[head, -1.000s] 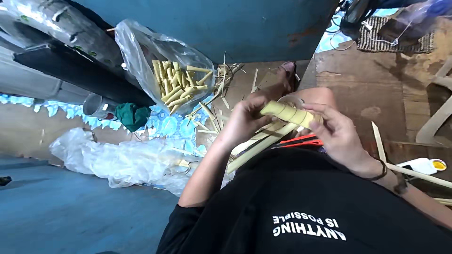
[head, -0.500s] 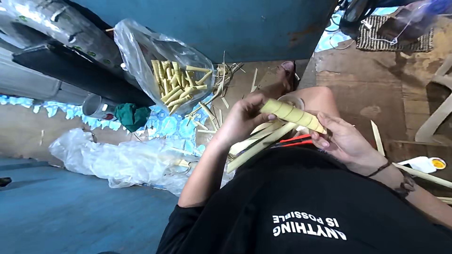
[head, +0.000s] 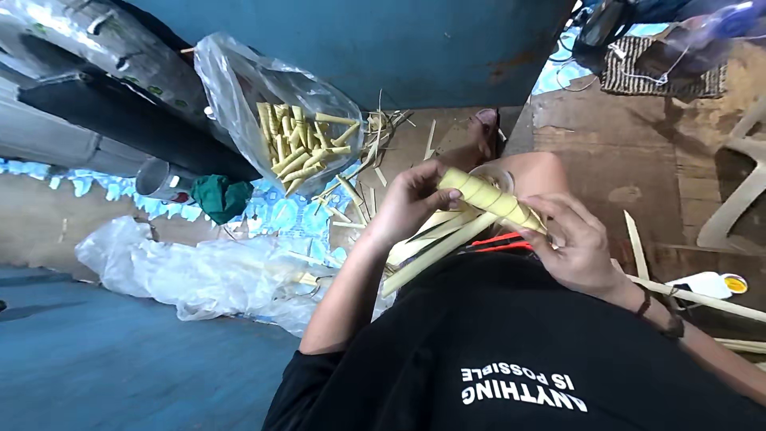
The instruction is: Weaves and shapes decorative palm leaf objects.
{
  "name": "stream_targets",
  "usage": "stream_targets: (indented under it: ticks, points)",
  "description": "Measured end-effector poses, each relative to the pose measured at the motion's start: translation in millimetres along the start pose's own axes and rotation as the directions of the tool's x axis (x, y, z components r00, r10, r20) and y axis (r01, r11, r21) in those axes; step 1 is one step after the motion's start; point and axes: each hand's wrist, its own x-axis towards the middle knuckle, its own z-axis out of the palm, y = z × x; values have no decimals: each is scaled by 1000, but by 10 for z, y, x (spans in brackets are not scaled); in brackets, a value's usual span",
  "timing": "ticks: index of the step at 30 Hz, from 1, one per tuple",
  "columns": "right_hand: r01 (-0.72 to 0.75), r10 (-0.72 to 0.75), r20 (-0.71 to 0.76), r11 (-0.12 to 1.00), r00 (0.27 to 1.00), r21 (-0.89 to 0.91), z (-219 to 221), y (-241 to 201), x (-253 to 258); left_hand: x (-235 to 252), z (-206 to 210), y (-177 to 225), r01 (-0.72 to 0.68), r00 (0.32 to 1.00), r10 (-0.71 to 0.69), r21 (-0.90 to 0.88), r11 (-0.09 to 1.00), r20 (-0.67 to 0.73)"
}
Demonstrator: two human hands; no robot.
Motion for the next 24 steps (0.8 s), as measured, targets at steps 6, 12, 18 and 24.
stream_targets:
  ticks: [6,12,18,24]
  points:
    - [-149,147,27,985,989,92,0,-17,-10,-19,32,-79,-27,998,26,-19,999,-52]
    - [-534,403,350,638,846,555,-133,-96,6,-87,96,-173,-54,998,49,-182,982,-32]
    - [-445,424,136,868,895,220,-482,322,-201,-78,113,-273,-14,999,11,-102,995,-34]
    - [-864,706,-580,503,406,7,-1699,1867,-1328,-42,58,-478,-3,997,5,23,1000,-82]
